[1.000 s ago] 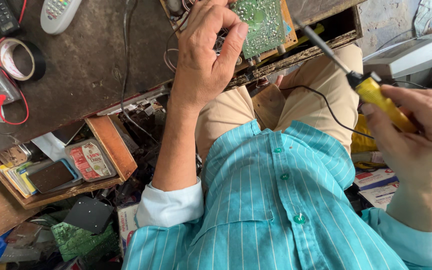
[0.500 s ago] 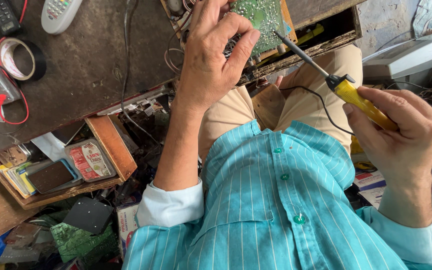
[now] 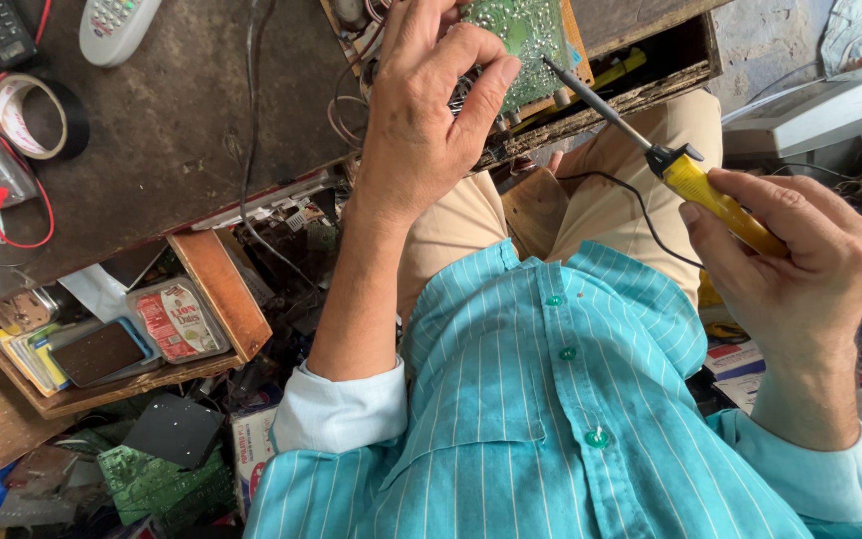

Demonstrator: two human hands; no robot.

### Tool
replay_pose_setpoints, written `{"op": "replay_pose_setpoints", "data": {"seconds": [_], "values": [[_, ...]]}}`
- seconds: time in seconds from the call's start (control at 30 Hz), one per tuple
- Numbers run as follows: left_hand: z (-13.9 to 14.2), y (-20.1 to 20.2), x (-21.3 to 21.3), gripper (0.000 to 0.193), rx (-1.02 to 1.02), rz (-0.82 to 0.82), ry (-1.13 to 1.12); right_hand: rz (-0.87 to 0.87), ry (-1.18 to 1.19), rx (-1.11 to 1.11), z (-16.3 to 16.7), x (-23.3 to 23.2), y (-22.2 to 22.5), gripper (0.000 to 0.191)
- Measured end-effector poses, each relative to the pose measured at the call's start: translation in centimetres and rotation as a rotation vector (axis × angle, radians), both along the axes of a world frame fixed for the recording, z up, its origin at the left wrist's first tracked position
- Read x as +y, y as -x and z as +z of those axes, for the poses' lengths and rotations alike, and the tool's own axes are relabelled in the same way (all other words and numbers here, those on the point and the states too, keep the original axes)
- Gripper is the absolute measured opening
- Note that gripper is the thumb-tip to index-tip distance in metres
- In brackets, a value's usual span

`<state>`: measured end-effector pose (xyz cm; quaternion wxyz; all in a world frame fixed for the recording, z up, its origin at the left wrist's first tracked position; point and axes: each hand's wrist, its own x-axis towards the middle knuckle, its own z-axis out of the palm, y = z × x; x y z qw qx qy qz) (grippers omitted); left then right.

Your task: The person solders components on a small green circuit board using a soldering iron, holding the board steady with the other hand. They then set the board aside, handle a larger wired circuit board, and continue soldering joints on a large green printed circuit board while holding a component wire in place.

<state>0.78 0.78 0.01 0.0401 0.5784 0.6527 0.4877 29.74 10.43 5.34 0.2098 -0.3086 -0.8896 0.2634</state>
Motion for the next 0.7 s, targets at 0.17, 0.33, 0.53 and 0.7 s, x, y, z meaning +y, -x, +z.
{"op": "replay_pose_setpoints", "data": {"seconds": [0.17,0.33,0.53,0.7], "values": [[0.0,0.0,0.0,0.016,-0.001,-0.009,-0.028,-0.088,0.046,0.016,-1.2,0.7,-2.4,0.028],[0.1,0.2,-0.2,0.015,-0.043,-0.036,-0.022,-0.095,0.254,0.183,-5.5,6.0,-6.4,0.029],[-0.1,0.2,-0.3,0.015,-0.041,-0.014,-0.01,0.035,0.101,0.021,-10.6,14.0,-6.5,0.02],[-0.6,0.0,0.1,0.015,-0.019,0.008,-0.045,0.131,0.117,0.088,-9.3,14.1,-4.4,0.013]]}}
